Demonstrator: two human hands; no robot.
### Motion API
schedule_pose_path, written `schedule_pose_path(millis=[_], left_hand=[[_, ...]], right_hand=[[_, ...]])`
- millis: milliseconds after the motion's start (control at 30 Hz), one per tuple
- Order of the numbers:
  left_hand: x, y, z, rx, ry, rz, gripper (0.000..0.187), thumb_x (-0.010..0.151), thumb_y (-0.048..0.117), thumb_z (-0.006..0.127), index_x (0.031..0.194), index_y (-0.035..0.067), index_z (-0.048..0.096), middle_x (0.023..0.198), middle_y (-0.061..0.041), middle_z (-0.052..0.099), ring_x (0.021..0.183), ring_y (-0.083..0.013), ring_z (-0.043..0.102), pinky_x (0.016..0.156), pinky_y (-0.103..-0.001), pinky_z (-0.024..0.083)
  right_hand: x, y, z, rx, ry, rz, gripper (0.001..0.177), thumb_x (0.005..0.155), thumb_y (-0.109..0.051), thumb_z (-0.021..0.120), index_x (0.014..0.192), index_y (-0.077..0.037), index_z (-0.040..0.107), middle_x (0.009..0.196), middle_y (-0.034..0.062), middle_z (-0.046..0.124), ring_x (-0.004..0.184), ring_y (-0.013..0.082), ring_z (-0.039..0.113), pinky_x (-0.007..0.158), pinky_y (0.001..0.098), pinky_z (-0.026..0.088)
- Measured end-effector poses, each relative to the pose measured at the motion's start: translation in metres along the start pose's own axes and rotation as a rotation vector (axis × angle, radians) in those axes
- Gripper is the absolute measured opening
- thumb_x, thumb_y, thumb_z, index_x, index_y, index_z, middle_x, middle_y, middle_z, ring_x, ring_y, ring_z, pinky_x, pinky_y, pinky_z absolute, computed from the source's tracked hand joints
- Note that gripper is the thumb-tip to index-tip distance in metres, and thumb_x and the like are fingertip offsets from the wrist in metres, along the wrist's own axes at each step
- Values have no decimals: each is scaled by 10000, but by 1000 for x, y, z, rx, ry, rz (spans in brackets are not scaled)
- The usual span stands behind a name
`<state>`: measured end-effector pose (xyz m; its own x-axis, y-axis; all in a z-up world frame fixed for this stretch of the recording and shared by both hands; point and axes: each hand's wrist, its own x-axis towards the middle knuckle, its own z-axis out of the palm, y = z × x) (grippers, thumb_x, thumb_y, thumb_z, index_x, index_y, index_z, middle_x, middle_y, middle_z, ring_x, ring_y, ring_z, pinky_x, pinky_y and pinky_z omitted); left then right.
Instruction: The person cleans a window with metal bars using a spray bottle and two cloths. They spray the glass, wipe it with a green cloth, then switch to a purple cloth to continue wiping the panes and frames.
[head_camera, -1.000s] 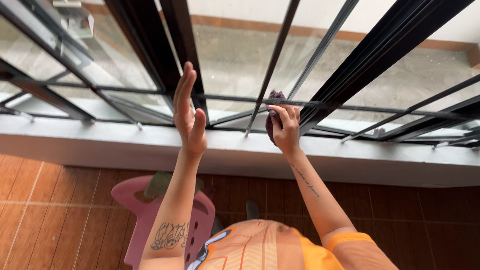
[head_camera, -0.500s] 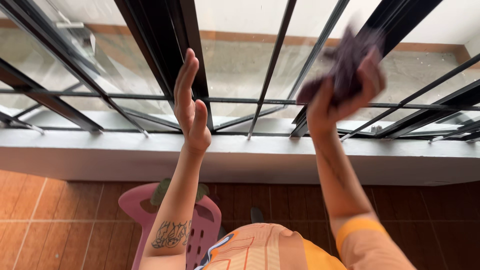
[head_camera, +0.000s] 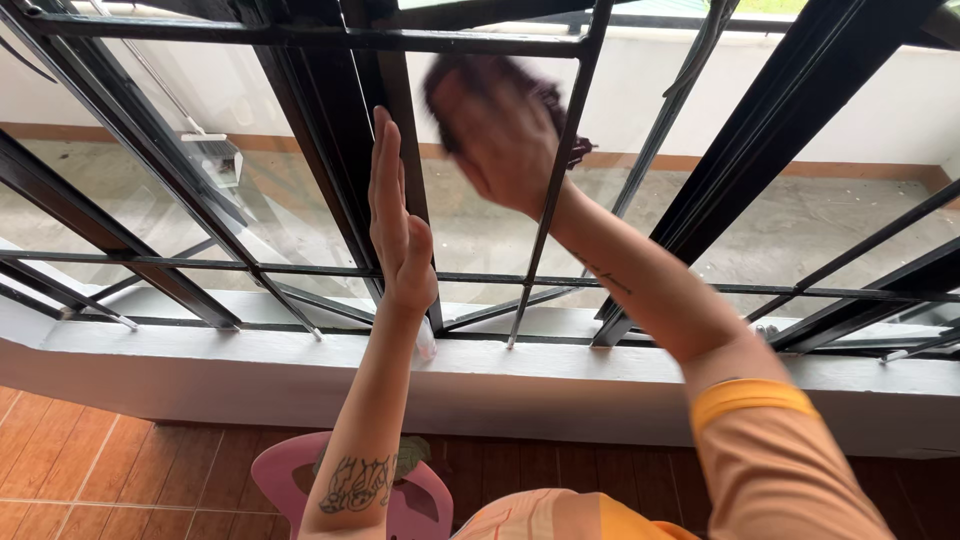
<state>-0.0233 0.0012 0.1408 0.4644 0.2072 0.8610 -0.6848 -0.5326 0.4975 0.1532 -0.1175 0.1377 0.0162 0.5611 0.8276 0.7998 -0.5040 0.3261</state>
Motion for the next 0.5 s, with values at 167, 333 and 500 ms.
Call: schedule_pose_path(millis=[167, 333, 500], left_hand=[[-1, -1, 9, 45, 31, 18, 750, 1137, 666, 201, 1659, 129, 235, 1743, -91, 207, 1606, -257, 184, 1346, -442, 202], [4, 3, 11, -42, 47, 4, 815, 1125, 680, 247, 1699, 101, 243, 1737, -122, 200, 1650, -267, 199, 1335, -431, 207], [7, 7, 16, -138, 117, -32, 846, 1111, 682, 308, 1677, 55, 252, 1727, -159, 209, 1641, -280, 191, 1376, -445, 177]], right_hand=[[0, 9, -22, -111, 9, -445, 479, 1086, -487, 690, 1489, -234, 633, 1561, -54, 547, 1503, 202, 418, 1279, 391, 313], [32, 22, -38, -154, 143, -406, 488, 1110, -446, 681, 1549, -252, 597, 1593, -71, 512, 1505, 186, 395, 1291, 410, 301], [45, 16, -34, -130, 192, -261, 490, 1096, -429, 670, 1540, -235, 604, 1587, -61, 510, 1423, 182, 416, 1187, 408, 345]])
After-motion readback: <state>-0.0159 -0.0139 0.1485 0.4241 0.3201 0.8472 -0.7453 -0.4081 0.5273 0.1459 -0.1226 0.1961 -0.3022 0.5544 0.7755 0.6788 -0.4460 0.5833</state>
